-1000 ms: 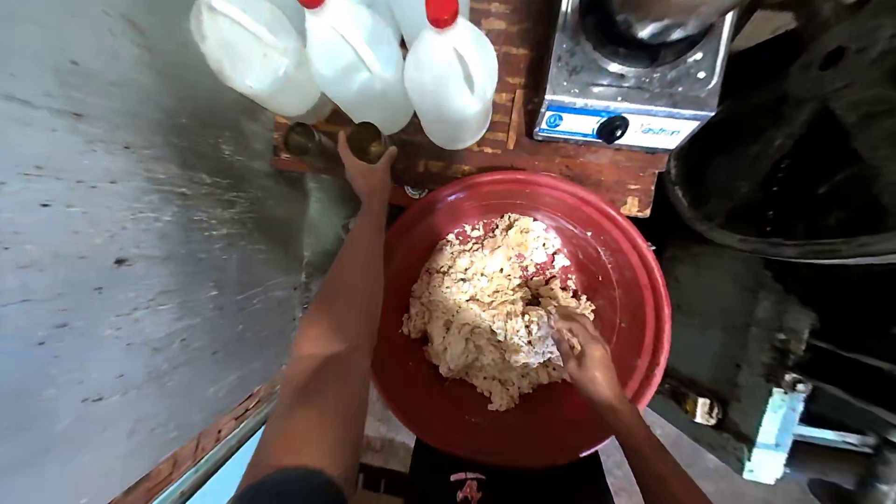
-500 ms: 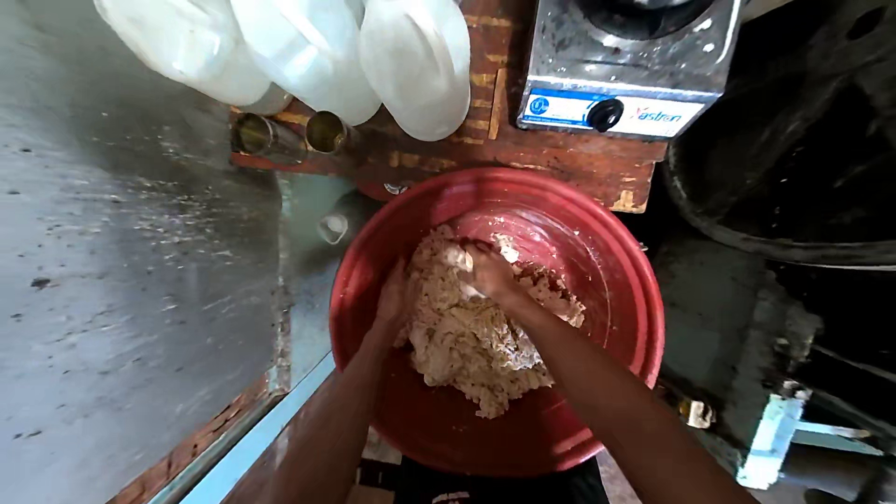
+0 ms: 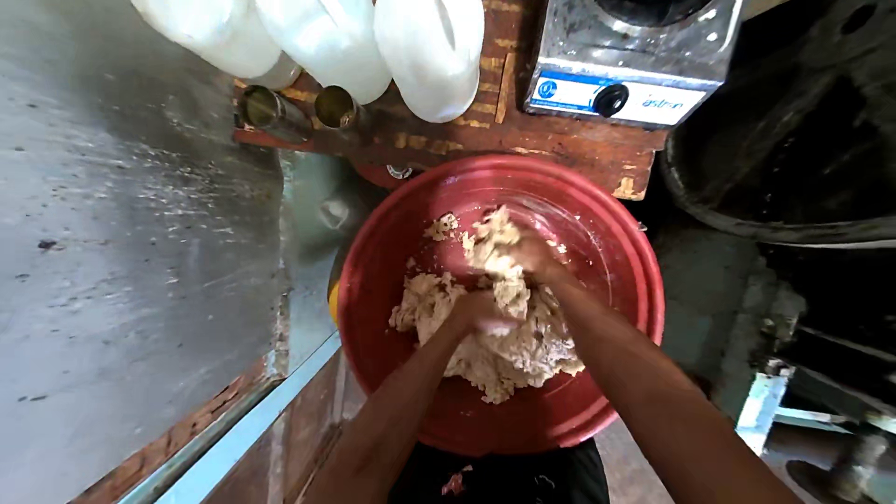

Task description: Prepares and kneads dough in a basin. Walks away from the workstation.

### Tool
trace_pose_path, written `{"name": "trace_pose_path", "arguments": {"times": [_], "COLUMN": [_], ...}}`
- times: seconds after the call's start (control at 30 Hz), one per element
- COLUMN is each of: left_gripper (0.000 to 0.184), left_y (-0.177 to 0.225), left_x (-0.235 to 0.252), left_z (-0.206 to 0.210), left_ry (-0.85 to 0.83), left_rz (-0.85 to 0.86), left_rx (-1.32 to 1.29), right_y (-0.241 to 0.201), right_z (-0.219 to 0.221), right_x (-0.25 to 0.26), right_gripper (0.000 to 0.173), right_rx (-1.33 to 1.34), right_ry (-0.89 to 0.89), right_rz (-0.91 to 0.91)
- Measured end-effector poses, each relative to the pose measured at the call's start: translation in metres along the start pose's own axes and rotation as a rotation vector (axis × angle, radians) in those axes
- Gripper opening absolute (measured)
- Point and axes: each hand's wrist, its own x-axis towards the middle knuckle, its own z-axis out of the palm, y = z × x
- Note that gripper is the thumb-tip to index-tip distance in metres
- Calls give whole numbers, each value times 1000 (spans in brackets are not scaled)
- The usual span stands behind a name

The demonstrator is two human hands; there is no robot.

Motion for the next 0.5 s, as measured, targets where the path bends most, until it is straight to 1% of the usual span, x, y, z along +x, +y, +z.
{"name": "trace_pose_path", "arguments": {"times": [0.03, 0.1, 0.13, 0.17, 0.2, 0.23, 0.27, 0.3, 0.37, 0.43, 0.5], "left_gripper": [86, 93, 93, 88, 82, 76, 71, 71, 83, 95, 103], "left_y": [1, -3, -11, -23, -36, -47, -56, -63, -75, -81, -77], "left_x": [-25, -84, -108, -129, -147, -157, -160, -158, -142, -106, -62], "left_z": [11, 31, 45, 59, 69, 74, 74, 71, 60, 36, 13], "left_ry": [40, 88, 126, 156, 165, 191, 222, 239, 250, 196, 158], "left_rz": [42, 91, 115, 131, 134, 129, 115, 87, 32, 39, 51], "left_rx": [73, 167, 228, 291, 337, 373, 397, 395, 366, 333, 290], "right_y": [3, 8, 3, -1, -10, -21, -30, -33, -23, -1, 22], "right_z": [20, 59, 71, 80, 85, 81, 74, 69, 67, 73, 88], "right_x": [-10, -53, -76, -93, -112, -132, -153, -174, -218, -249, -261], "right_gripper": [74, 71, 69, 73, 77, 78, 76, 73, 68, 62, 59], "right_rx": [-99, -242, -263, -291, -320, -336, -353, -365, -389, -356, -284], "right_ry": [-113, -299, -334, -335, -301, -244, -170, -95, -14, 45, 105], "right_rz": [-31, 7, 56, 86, 93, 91, 81, 69, 71, 68, 83]}}
